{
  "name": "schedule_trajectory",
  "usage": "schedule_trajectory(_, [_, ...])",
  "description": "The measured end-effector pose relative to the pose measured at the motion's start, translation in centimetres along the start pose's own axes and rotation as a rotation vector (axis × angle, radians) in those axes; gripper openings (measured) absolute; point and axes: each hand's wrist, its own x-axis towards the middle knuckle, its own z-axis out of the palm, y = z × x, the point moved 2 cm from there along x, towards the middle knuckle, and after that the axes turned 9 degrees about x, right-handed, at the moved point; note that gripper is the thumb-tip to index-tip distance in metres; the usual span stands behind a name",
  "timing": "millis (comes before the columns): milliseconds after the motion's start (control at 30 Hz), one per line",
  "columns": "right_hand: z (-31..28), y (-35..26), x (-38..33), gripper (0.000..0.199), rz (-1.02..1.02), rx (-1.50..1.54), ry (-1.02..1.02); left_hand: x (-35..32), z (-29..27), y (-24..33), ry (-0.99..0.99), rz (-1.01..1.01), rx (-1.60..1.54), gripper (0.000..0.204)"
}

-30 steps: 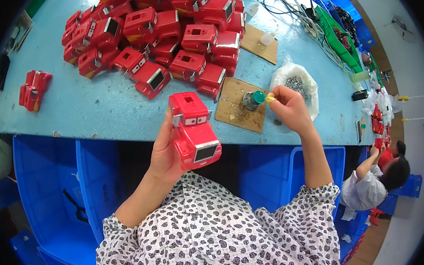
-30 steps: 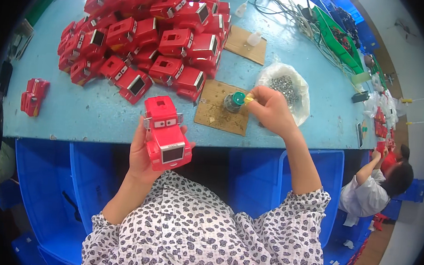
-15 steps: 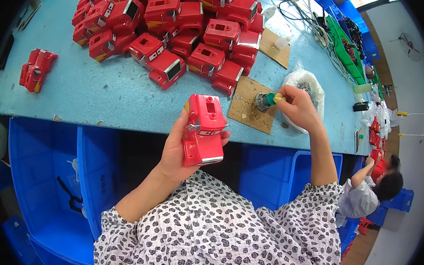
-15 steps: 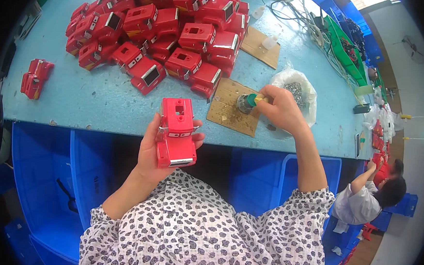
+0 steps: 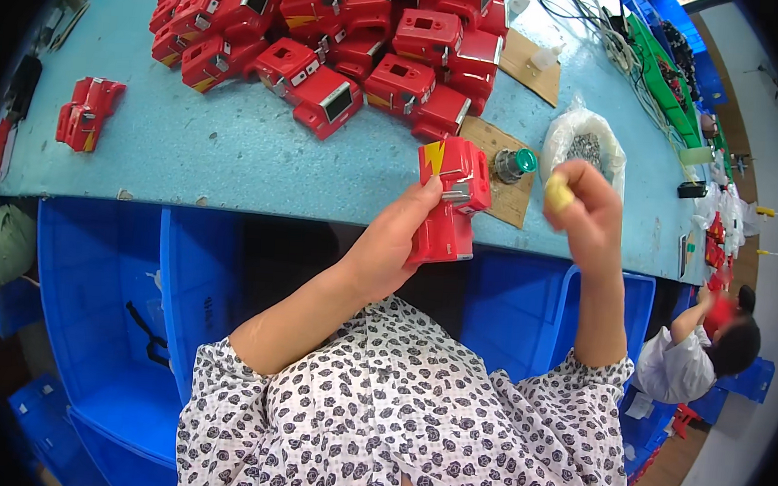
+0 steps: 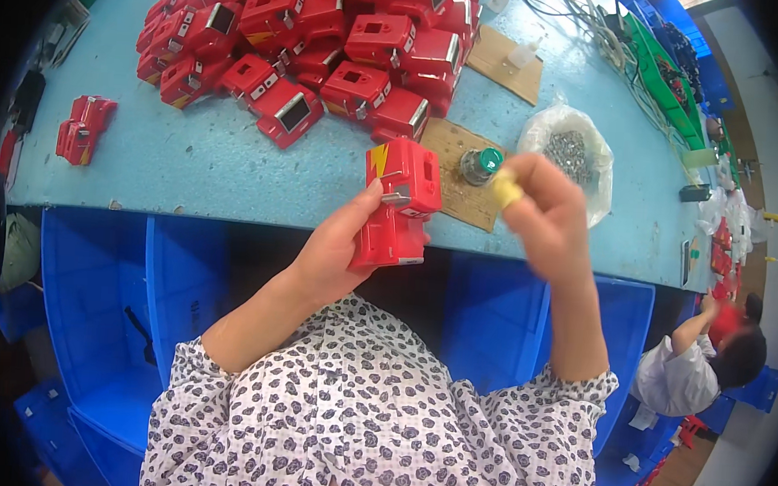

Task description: The person assembles toy truck cabs by picking up cab bodies, applying adhesive with a sponge, and attaching small side mirror components to them by hand before placing them aside.

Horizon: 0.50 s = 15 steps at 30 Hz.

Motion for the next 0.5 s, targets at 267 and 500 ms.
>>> schedule_trajectory(267, [6.2,0.7,-2.7,0.022,-0.356,-0.458,-0.324,-0.2,2.6,0.8,-0.041,-0.007,0.15,0.043])
schedule_trajectory(500, [5.8,1.8,-2.8,0.021,-0.357,-0.434,-0.417,-0.5,3.1,0.8,-0.035,-0.002,0.222,0.045])
